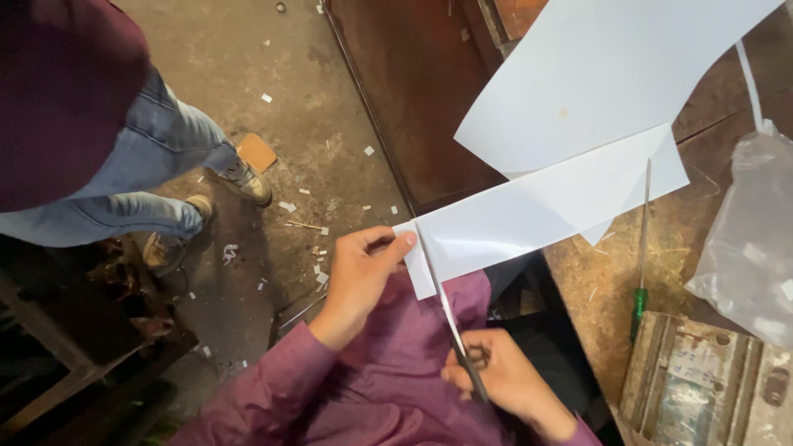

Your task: The person cuts a white sheet of paper into narrow strips using scissors. They then insert these strips into the slots of a cylindrical metal component. The person repeats this process of cutting and inserting multiple times.

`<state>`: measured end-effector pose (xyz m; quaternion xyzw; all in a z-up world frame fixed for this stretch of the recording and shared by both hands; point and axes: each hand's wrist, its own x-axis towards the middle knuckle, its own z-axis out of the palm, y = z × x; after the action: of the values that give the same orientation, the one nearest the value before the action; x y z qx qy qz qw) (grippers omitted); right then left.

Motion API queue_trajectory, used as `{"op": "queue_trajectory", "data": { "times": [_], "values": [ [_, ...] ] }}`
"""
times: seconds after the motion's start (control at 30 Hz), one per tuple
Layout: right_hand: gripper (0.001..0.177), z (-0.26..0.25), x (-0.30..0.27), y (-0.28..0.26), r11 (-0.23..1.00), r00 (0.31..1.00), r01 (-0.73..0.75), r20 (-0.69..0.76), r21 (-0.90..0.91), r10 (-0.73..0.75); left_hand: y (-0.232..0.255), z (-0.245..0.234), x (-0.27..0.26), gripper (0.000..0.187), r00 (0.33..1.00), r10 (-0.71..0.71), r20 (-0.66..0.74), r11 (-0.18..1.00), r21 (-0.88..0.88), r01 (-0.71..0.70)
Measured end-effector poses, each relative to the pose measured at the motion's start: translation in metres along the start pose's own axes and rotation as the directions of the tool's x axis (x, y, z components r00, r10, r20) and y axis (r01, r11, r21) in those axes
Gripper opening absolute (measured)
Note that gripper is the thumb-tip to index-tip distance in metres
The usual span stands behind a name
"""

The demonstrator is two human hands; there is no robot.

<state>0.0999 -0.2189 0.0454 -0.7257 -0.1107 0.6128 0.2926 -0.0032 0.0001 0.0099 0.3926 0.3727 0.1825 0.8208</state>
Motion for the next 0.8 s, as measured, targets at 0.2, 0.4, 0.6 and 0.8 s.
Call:
{"op": "queue_trajectory", "data": {
  "times": [0.2,0.4,0.6,0.8],
  "values": [
    [0.046,0.015,-0.030,-0.011,0.752,0.708,0.654,-0.417,0.080,-0.571,0.005,0.023,-0.035,0.020,0.980,-0.004,0.197,0.987,-0.156,0.035],
    [0.039,0.006,-0.032,-0.019,0.661,0.462,0.720,-0.856,0.210,-0.231,-0.022,0.059,-0.064,0.014,0.886,-0.057,0.459,0.994,-0.059,0.095],
    [0.030,0.002,-0.040,0.003,0.662,0.489,0.714,-0.839,0.229,-0.237,-0.043,0.072,-0.070,0.012,0.764,-0.258,0.591,0.966,0.167,0.196],
    [0.040,0.034,-0.048,0.066,0.649,0.717,0.648,-0.607,0.399,-0.342,-0.026,0.085,-0.043,0.014,0.817,-0.203,0.539,0.979,0.132,0.156]
  ]
}}
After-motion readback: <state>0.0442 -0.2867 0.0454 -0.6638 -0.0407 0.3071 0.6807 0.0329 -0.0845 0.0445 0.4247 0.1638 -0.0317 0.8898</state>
